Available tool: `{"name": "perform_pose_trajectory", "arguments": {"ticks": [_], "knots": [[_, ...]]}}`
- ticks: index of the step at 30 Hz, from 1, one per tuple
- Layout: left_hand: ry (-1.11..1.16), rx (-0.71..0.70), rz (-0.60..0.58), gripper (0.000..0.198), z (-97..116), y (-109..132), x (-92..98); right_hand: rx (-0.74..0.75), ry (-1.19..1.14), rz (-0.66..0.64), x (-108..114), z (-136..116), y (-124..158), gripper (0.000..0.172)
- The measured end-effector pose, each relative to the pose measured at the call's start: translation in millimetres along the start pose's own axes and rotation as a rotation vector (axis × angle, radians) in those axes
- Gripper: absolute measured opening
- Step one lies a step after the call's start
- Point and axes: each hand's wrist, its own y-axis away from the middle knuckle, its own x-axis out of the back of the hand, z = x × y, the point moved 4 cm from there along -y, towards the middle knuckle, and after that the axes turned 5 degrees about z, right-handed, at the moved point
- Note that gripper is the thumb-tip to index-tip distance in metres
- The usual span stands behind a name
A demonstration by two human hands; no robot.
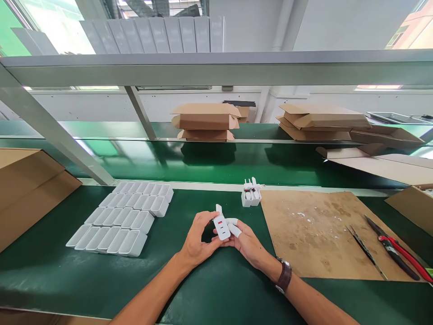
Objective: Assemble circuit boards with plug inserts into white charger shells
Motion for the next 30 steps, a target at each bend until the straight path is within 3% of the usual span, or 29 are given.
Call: {"name": "perform_pose_trajectory", "arguments": {"ticks": [6, 11, 30], "knots": [[-0.018, -0.117, 0.006, 0.045, 4, -5, 2.4, 0.013, -0.013, 0.012, 3, 2, -2, 0.053], [0.030, -0.002, 0.007, 0.037, 0, -1, 2.3, 0.010, 0.000, 0.020, 4, 5, -3, 0.052], [0.056, 0.013, 0.004, 0.054, 3, 1, 2.0, 0.021, 0.049, 0.012, 3, 5, -2, 0.044]]}}
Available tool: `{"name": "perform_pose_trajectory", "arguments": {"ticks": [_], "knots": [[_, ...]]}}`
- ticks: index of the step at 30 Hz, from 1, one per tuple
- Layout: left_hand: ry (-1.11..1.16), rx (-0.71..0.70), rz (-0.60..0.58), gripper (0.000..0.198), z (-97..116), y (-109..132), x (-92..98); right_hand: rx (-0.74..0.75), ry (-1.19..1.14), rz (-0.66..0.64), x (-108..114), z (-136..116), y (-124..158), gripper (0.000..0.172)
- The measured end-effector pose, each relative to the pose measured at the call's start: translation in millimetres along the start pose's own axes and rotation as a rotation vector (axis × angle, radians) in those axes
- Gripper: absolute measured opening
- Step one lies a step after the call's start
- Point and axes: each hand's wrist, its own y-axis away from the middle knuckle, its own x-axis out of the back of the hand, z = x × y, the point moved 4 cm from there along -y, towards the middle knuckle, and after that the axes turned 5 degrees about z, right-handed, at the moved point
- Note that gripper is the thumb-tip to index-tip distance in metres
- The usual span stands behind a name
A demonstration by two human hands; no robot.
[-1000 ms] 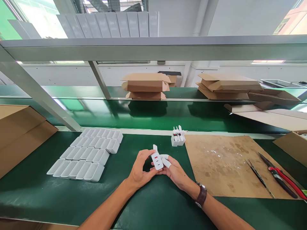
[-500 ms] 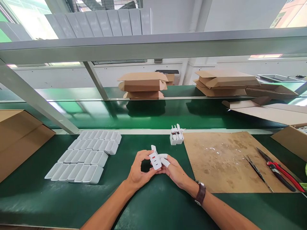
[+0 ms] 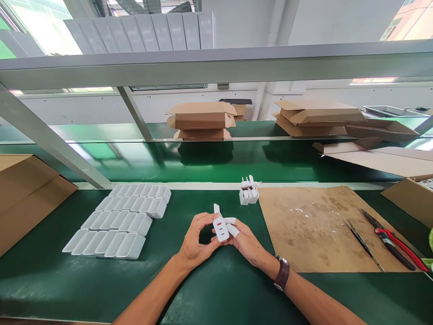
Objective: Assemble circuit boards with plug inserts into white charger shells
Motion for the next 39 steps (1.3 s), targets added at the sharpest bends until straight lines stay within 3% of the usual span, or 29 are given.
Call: {"name": "perform_pose_trajectory", "arguments": {"ticks": [8, 16, 22, 27, 29, 33, 36, 39], "knots": [[-0.013, 0.070, -0.043, 0.058, -5, 4, 0.1, 0.032, 0.027, 0.007, 1, 0, 0, 0.043], [-0.049, -0.075, -0.038, 0.045, 1, -6, 2.4, 0.070, 0.010, 0.030, 1, 0, -1, 0.045], [-0.150, 0.193, -0.046, 0.053, -19, 0, 5.2, 0.283, 0.076, 0.175, 6, -9, 0, 0.048], [-0.181, 0.397, -0.073, 0.058, -38, 5, 6.3, 0.445, 0.176, 0.172, 7, -26, 5, 0.035], [-0.146, 0.493, -0.075, 0.061, -43, 7, 7.0, 0.552, 0.225, 0.263, 16, -40, 4, 0.031], [-0.102, 0.658, -0.062, 0.067, -48, 6, 8.1, 0.727, 0.273, 0.586, 57, -68, -6, 0.032], [-0.101, 0.700, -0.108, 0.063, -50, -6, 0.8, 0.676, 0.294, 0.737, 89, -74, -19, 0.040], [-0.066, 0.671, -0.156, 0.065, -53, -28, -18.0, 0.629, 0.314, 0.733, 104, -69, -33, 0.038]]}}
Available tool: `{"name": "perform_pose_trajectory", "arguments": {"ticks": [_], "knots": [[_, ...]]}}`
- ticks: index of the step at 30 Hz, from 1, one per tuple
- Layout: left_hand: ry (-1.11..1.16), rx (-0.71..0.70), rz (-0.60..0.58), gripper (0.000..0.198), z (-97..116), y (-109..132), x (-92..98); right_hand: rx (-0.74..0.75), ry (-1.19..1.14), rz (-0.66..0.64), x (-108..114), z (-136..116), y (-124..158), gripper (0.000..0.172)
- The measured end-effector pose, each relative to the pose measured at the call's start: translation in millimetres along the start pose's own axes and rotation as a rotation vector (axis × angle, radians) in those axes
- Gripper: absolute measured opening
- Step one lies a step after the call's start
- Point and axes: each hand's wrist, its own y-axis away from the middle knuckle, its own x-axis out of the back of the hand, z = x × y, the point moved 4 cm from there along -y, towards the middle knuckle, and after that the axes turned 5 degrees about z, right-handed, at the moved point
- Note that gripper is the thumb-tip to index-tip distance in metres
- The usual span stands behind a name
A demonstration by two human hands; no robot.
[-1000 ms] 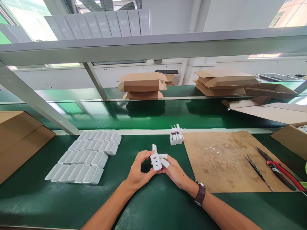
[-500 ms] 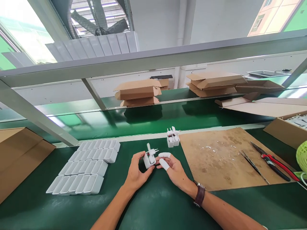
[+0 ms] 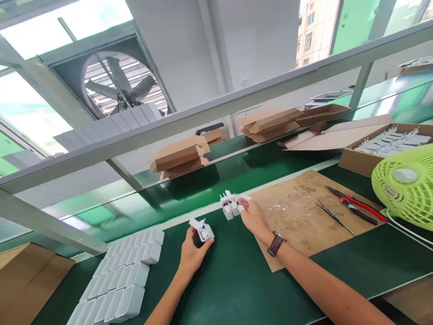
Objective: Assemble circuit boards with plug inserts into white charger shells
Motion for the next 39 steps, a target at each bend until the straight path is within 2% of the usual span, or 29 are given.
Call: {"name": "perform_pose_trajectory", "arguments": {"ticks": [4, 7, 10, 13, 16, 18, 21, 23, 25, 28, 30, 32, 34, 36, 39], "knots": [[0.084, -0.023, 0.007, 0.071, 11, -34, -30.2, 0.011, 0.052, -0.063, -7, 13, 2, 0.038], [0.127, -0.051, -0.013, 0.066, 15, -52, -55.5, 0.043, 0.094, -0.077, -10, 17, 4, 0.041], [0.164, -0.095, -0.059, 0.064, 16, -56, -74.0, 0.083, 0.127, -0.075, -10, 17, 2, 0.042], [0.166, -0.121, -0.068, 0.064, 13, -48, -76.9, 0.130, 0.161, -0.056, -5, 10, 0, 0.043], [0.122, -0.128, -0.039, 0.063, 6, -32, -61.4, 0.204, 0.174, -0.041, 3, -5, 3, 0.050], [0.079, -0.124, -0.010, 0.061, 1, -19, -41.9, 0.352, 0.195, -0.068, 5, -21, 10, 0.051], [-0.131, -0.227, 0.056, 0.052, -5, -3, -0.7, 0.722, 0.293, -0.164, -1, -43, 30, 0.049], [-0.371, -0.354, 0.133, 0.045, -7, 4, 32.4, 0.943, 0.372, -0.296, -10, -48, 48, 0.053], [-0.615, -0.421, 0.255, 0.038, -10, 8, 67.7, 1.075, 0.437, -0.468, -21, -45, 65, 0.059], [-0.916, -0.377, 0.416, 0.032, -17, 13, 114.6, 1.065, 0.522, -0.637, -33, -32, 82, 0.056], [-1.045, -0.327, 0.441, 0.025, -22, 16, 133.9, 0.989, 0.575, -0.675, -37, -20, 86, 0.048], [-1.090, -0.299, 0.413, 0.015, -24, 19, 140.9, 0.947, 0.629, -0.706, -39, -10, 88, 0.040], [-1.026, -0.308, 0.374, 0.014, -23, 21, 135.9, 0.940, 0.680, -0.736, -39, -4, 88, 0.035], [-0.845, -0.357, 0.296, 0.016, -17, 21, 119.0, 0.937, 0.714, -0.756, -38, -2, 87, 0.032], [-0.575, -0.432, 0.150, 0.012, -7, 16, 80.1, 0.935, 0.713, -0.764, -37, -4, 86, 0.032]]}}
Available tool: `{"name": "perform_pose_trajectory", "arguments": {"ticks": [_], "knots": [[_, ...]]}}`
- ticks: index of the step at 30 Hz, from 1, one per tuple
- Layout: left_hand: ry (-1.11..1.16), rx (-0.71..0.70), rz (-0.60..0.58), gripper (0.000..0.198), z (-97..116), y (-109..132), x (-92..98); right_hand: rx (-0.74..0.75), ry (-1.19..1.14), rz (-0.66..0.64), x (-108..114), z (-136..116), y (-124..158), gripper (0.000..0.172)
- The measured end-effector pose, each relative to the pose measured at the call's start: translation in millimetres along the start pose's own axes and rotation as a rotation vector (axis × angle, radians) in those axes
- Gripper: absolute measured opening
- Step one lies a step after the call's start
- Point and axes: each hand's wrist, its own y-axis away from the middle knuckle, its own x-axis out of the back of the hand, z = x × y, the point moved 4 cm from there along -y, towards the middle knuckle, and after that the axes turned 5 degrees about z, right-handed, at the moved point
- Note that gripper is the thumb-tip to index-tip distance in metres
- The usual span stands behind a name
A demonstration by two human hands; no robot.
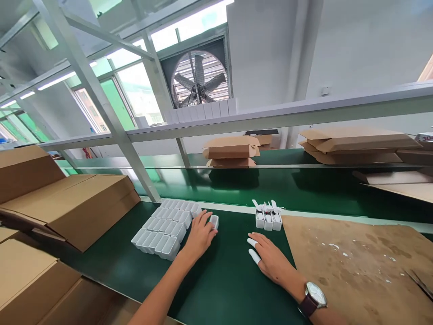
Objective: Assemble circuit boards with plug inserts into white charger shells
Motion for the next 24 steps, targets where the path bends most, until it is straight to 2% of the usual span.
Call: {"name": "perform_pose_trajectory", "arguments": {"ticks": [4, 6, 9, 13, 15, 19, 22, 24], "knots": [[0.174, -0.008, -0.037, 0.009, 26, -14, -40.4, 0.031, -0.008, 0.022, 4, -2, 0, 0.033], [0.257, 0.019, -0.039, 0.007, 30, -18, -55.1, 0.040, -0.005, 0.019, 4, -3, 1, 0.036], [0.363, 0.063, -0.042, 0.008, 28, -16, -67.1, 0.045, 0.062, -0.039, 4, -5, -1, 0.041], [0.443, 0.093, -0.053, 0.008, 26, -11, -68.2, 0.127, 0.220, -0.192, -2, -9, -10, 0.039], [0.495, 0.086, -0.065, 0.012, 29, -9, -65.7, 0.173, 0.253, -0.215, -5, -8, -15, 0.038], [0.586, 0.061, -0.057, 0.018, 36, -9, -60.4, 0.217, 0.272, -0.083, -11, 3, -20, 0.026], [0.618, 0.105, -0.031, 0.024, 34, -12, -58.5, 0.266, 0.228, 0.039, -18, 22, -9, 0.027], [0.635, 0.150, -0.041, 0.027, 32, -15, -59.2, 0.234, 0.137, 0.052, -28, 40, 2, 0.028]]}}
